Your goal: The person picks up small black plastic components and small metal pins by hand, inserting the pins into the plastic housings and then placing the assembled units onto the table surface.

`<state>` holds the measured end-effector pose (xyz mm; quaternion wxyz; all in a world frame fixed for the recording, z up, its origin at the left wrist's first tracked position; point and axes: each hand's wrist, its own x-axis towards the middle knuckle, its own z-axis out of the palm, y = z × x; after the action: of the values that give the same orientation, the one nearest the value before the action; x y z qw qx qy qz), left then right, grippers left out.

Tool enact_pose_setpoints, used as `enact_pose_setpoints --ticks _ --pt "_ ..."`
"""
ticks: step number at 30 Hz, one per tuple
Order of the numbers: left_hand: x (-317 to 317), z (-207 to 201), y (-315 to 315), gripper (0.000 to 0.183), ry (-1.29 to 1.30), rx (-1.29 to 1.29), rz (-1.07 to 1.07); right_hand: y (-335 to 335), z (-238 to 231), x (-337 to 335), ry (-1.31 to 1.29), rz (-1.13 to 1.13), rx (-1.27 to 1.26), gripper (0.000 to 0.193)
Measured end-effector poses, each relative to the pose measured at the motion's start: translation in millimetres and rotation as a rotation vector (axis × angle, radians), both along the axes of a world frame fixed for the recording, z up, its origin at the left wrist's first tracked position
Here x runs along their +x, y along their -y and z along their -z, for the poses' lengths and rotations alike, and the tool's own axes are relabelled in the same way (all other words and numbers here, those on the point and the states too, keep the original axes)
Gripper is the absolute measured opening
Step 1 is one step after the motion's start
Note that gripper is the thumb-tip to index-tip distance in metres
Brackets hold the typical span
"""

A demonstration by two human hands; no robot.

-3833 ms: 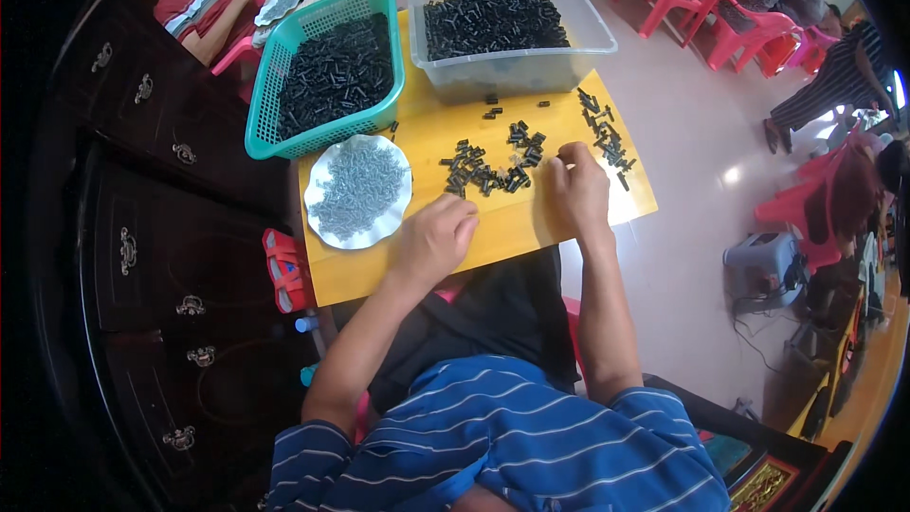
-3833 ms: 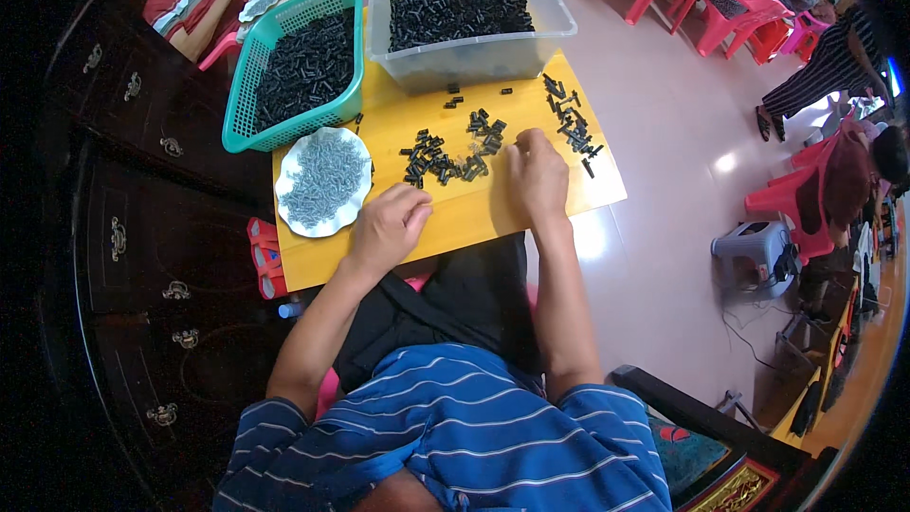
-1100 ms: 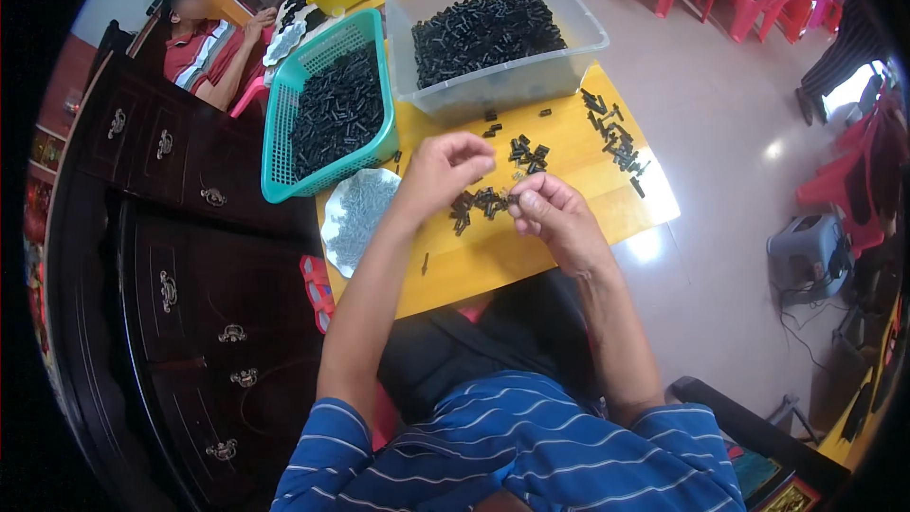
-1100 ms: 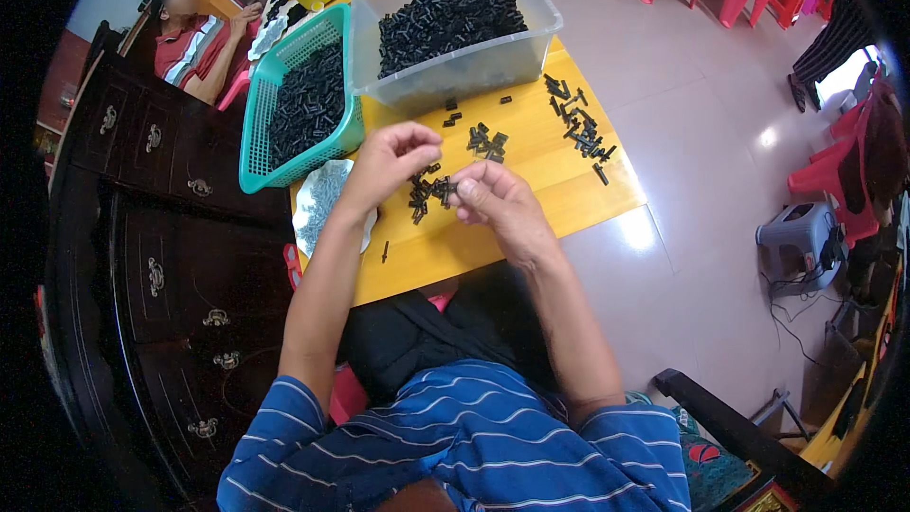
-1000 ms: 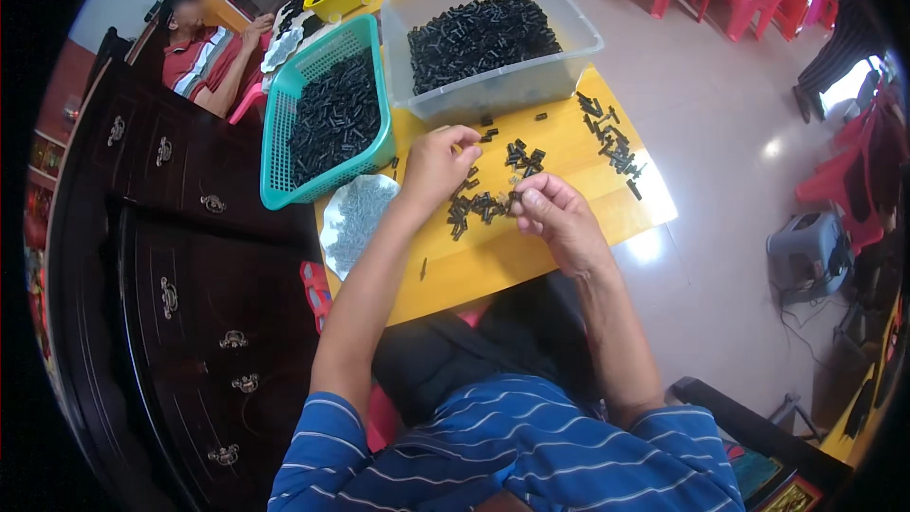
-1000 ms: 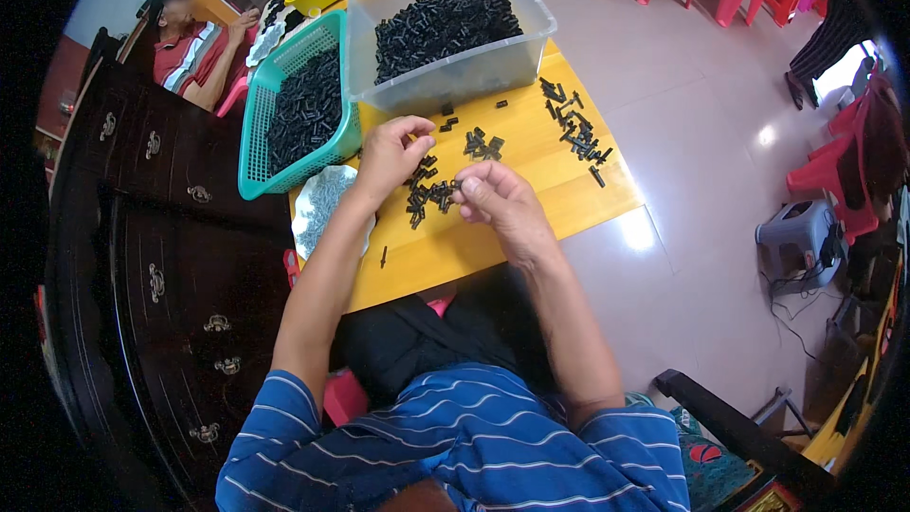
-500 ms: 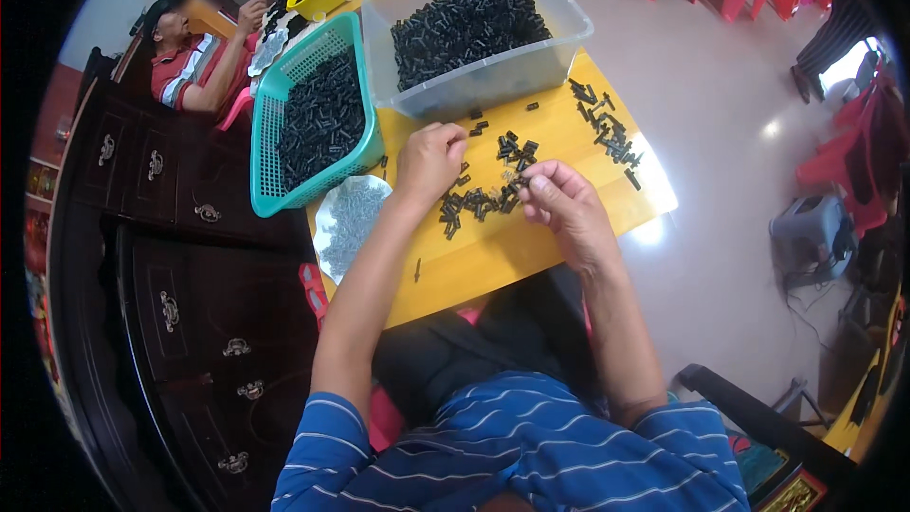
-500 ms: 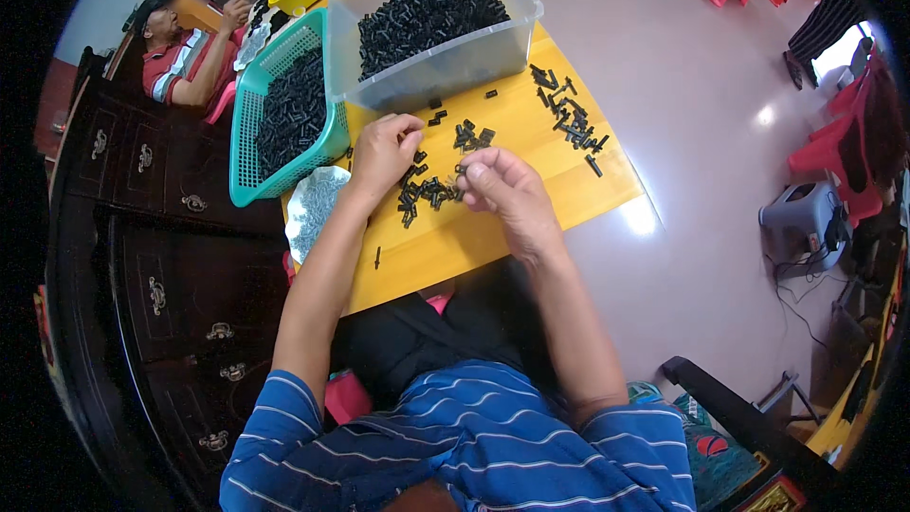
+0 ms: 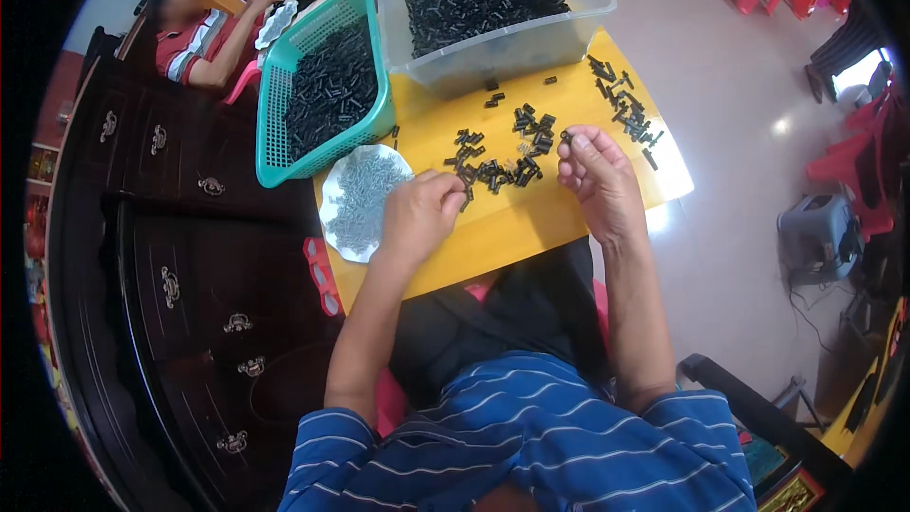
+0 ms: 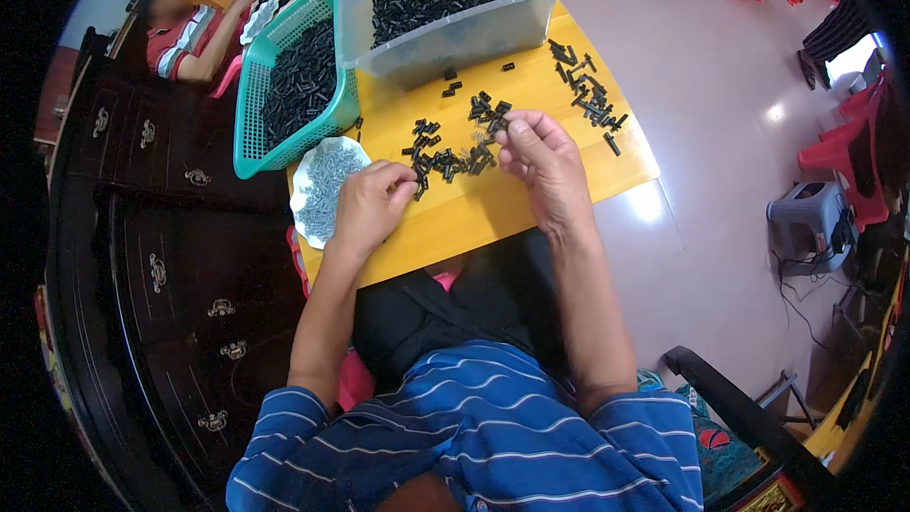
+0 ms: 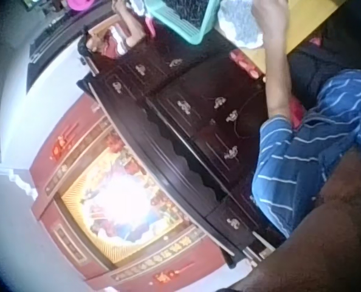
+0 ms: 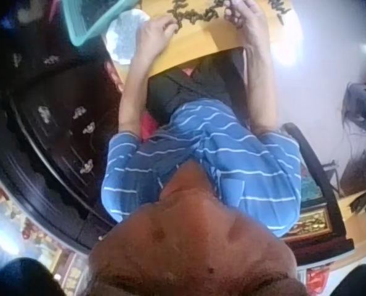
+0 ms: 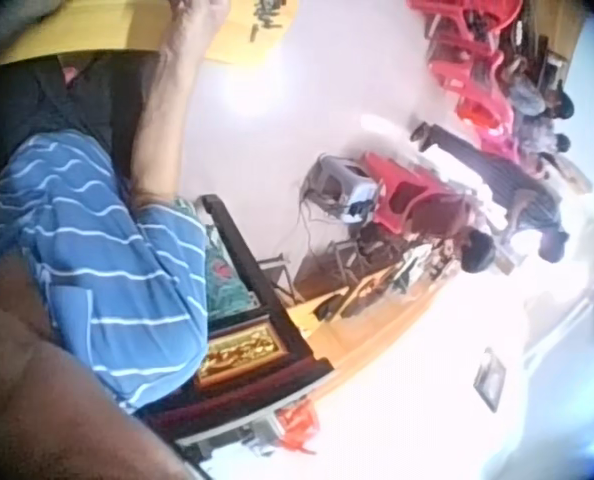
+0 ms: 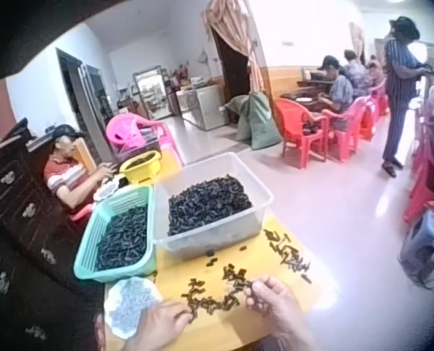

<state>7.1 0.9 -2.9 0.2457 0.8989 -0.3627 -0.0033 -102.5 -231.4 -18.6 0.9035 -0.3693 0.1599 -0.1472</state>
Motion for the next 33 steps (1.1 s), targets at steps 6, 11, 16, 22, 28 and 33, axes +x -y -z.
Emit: enact_pose_setpoints --ticks 6,11,16,22,28,33 --pt "-17.5 26.2 -13.4 0.010 0.039 0.009 -0.047 -9.4 0.5 2.3 -0.007 -0.034 -0.001 0.017" --pt "-19.9 28.1 -10.0 0.008 0.097 -0.013 -0.052 -17.6 0.0 3.1 -0.014 -0.071 -0.011 0.016" --pt "-21.8 30.1 -12.4 0.006 0.164 0.034 -0.006 -27.9 0.6 4.7 0.030 -0.147 -0.048 0.015" --pt "-26.0 26.6 -13.6 0.007 0.090 -0.133 0.023 -38.0 2.3 6.2 0.026 -0.200 -0.100 0.015" --pt "-31.3 -8.7 -13.3 0.005 -0.376 -0.581 -0.081 -50.3 -0.8 6.5 0.001 -0.276 -0.179 0.016" --pt "-34.6 -29.1 -7.0 0.007 -0.446 -0.631 -0.041 -59.8 -1.5 4.2 0.072 -0.336 -0.214 0.016"
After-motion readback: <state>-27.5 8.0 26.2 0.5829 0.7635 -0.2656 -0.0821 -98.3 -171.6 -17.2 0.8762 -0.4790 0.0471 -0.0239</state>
